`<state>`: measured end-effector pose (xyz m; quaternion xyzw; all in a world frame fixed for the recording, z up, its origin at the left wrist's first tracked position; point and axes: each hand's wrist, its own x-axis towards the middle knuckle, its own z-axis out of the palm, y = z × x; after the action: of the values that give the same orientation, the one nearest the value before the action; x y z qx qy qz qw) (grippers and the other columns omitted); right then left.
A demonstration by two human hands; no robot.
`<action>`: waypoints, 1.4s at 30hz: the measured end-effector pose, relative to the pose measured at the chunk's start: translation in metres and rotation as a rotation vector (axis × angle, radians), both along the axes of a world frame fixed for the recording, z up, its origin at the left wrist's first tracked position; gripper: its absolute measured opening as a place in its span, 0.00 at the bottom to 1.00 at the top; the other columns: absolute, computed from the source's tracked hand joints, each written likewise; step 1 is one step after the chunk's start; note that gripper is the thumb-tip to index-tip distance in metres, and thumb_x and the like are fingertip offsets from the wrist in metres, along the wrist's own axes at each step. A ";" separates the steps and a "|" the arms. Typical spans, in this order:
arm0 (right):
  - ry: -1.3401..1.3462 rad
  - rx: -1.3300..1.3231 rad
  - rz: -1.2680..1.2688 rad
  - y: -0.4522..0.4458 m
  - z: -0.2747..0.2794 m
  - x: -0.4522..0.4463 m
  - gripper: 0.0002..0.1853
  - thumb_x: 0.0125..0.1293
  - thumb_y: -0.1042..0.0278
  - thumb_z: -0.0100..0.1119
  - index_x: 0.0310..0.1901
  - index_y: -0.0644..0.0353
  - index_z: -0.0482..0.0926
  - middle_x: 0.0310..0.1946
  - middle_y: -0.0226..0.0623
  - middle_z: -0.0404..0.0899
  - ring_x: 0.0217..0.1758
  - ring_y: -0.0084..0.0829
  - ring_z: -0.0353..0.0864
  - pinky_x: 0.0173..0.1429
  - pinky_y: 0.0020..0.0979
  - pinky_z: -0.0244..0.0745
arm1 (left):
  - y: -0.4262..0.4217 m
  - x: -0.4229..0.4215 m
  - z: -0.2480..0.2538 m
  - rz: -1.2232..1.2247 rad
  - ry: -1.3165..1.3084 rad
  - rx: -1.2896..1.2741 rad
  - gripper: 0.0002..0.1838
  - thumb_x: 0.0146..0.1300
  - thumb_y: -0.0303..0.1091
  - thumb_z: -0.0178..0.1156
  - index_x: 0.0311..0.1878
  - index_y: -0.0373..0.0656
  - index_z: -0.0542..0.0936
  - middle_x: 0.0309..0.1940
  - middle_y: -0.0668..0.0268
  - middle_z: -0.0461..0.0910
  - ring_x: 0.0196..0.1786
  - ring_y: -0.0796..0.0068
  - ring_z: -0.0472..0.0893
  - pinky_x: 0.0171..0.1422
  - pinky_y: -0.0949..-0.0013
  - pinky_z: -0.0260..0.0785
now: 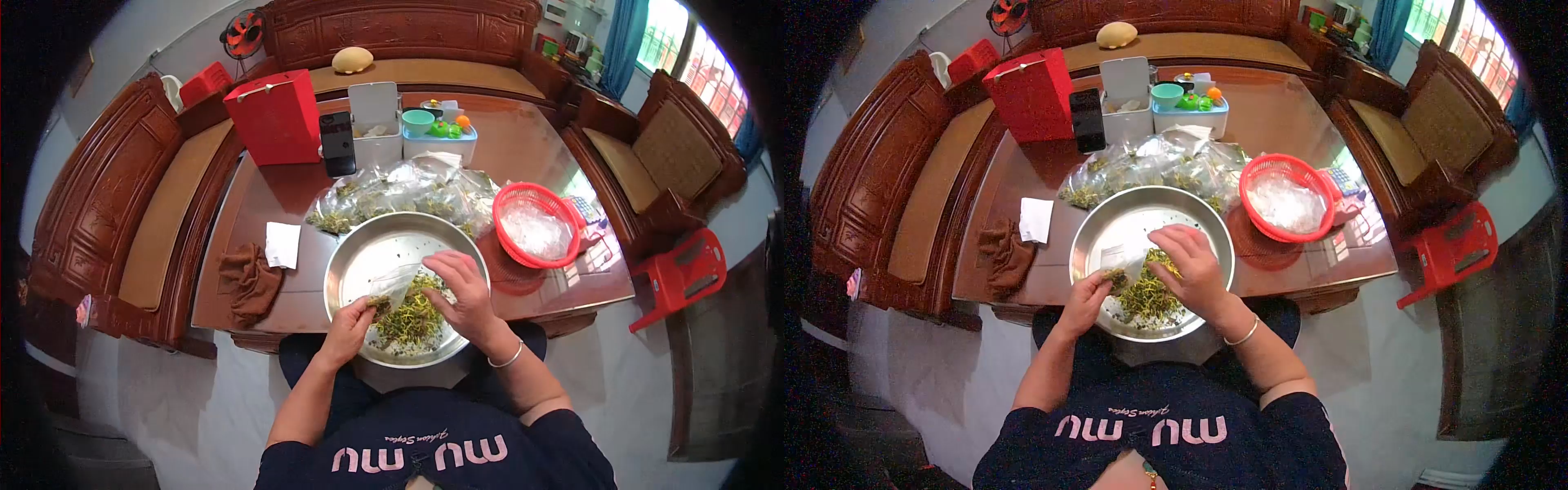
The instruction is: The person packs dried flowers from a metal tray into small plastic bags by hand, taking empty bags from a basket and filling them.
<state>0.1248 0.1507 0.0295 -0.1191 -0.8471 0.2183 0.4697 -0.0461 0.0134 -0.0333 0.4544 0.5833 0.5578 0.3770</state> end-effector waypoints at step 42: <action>-0.108 -0.547 0.213 -0.001 -0.028 -0.006 0.02 0.55 0.74 0.56 0.30 0.61 0.77 0.31 0.34 0.80 0.43 0.33 0.77 0.47 0.29 0.69 | -0.006 0.007 0.010 0.056 -0.180 -0.042 0.12 0.63 0.25 0.49 0.47 0.34 0.75 0.35 0.64 0.78 0.35 0.80 0.74 0.41 0.80 0.68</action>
<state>0.1187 0.1495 0.0014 -0.1630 -0.7882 0.4802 0.3488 -0.0390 0.0070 -0.0235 0.3778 0.5710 0.5946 0.4215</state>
